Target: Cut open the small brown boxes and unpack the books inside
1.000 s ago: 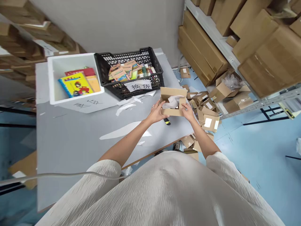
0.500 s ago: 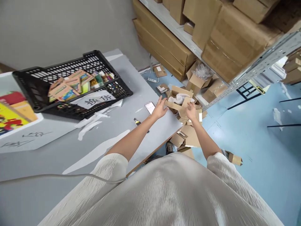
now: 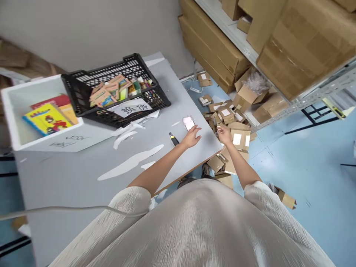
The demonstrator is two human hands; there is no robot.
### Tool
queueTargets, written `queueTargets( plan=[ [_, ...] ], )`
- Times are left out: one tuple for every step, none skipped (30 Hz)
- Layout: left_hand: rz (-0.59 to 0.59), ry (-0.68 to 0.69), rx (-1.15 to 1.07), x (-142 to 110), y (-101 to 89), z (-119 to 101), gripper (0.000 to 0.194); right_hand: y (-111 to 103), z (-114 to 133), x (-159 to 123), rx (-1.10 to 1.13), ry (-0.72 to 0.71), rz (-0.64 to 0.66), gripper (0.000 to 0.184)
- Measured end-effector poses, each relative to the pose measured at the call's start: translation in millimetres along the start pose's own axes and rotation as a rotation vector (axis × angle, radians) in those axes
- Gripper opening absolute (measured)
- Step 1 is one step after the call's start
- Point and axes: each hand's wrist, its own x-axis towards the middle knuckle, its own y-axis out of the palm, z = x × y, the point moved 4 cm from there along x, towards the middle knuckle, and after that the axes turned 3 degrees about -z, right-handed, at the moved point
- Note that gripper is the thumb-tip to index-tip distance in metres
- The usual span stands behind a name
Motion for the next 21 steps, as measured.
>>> queueTargets(
  plan=[
    [-0.008, -0.019, 0.002, -6, -2.4, 5, 0.063, 11, 1, 1, 0.010, 0.006, 0.040, 0.043],
    [-0.017, -0.036, 0.004, -13, -5.2, 11, 0.063, 22, 3, 1, 0.024, 0.008, 0.075, 0.044],
    [-0.028, -0.050, 0.006, -20, -8.4, 17, 0.063, 34, 5, 1, 0.036, 0.004, 0.107, 0.043],
    [-0.040, -0.063, 0.007, -27, -12.0, 23, 0.063, 45, 8, 0, 0.044, -0.004, 0.135, 0.042],
    [-0.052, -0.077, 0.008, -35, -15.8, 29, 0.063, 55, 12, -1, 0.045, -0.016, 0.158, 0.041],
    [-0.064, -0.093, 0.009, -42, -19.7, 35, 0.062, 66, 15, -3, 0.040, -0.028, 0.179, 0.039],
    [-0.075, -0.112, 0.009, -50, -23.7, 41, 0.062, 76, 20, -5, 0.032, -0.041, 0.203, 0.038],
    [-0.084, -0.132, 0.008, -57, -27.7, 47, 0.062, 86, 24, -7, 0.023, -0.052, 0.231, 0.037],
    [-0.093, -0.153, 0.007, -65, -31.6, 54, 0.062, 96, 29, -9, 0.014, -0.061, 0.257, 0.037],
    [-0.103, -0.176, 0.006, -73, -35.4, 60, 0.061, 105, 33, -11, 0.006, -0.069, 0.284, 0.036],
    [-0.114, -0.198, 0.004, -82, -39.2, 65, 0.061, 114, 38, -14, -0.002, -0.079, 0.310, 0.036],
    [-0.129, -0.217, 0.001, -90, -42.9, 71, 0.060, 123, 43, -17, -0.011, -0.089, 0.335, 0.035],
    [-0.149, -0.233, -0.003, -99, -46.6, 76, 0.059, 132, 48, -20, -0.022, -0.096, 0.356, 0.035],
    [-0.173, -0.243, -0.008, -108, -50.4, 81, 0.058, 141, 52, -24, -0.032, -0.103, 0.376, 0.034],
    [-0.199, -0.249, -0.015, -118, -54.0, 86, 0.058, 150, 57, -28, -0.043, -0.107, 0.393, 0.033],
    [-0.223, -0.253, -0.022, -128, -57.5, 91, 0.057, 160, 61, -34, -0.052, -0.111, 0.411, 0.032],
    [-0.244, -0.259, -0.029, -138, -60.8, 95, 0.057, 169, 66, -39, -0.059, -0.115, 0.427, 0.031],
    [-0.261, -0.268, -0.035, -149, -63.8, 100, 0.057, 179, 70, -46, -0.064, -0.121, 0.445, 0.031],
    [-0.274, -0.279, -0.040, -160, -66.7, 106, 0.058, 188, 74, -53, -0.067, -0.128, 0.463, 0.030],
    [-0.286, -0.290, -0.045, -171, -69.5, 112, 0.058, 198, 79, -61, -0.070, -0.135, 0.480, 0.030],
    [-0.298, -0.300, -0.051, -183, -72.4, 118, 0.058, 209, 84, -70, -0.075, -0.143, 0.495, 0.030]
  ],
)
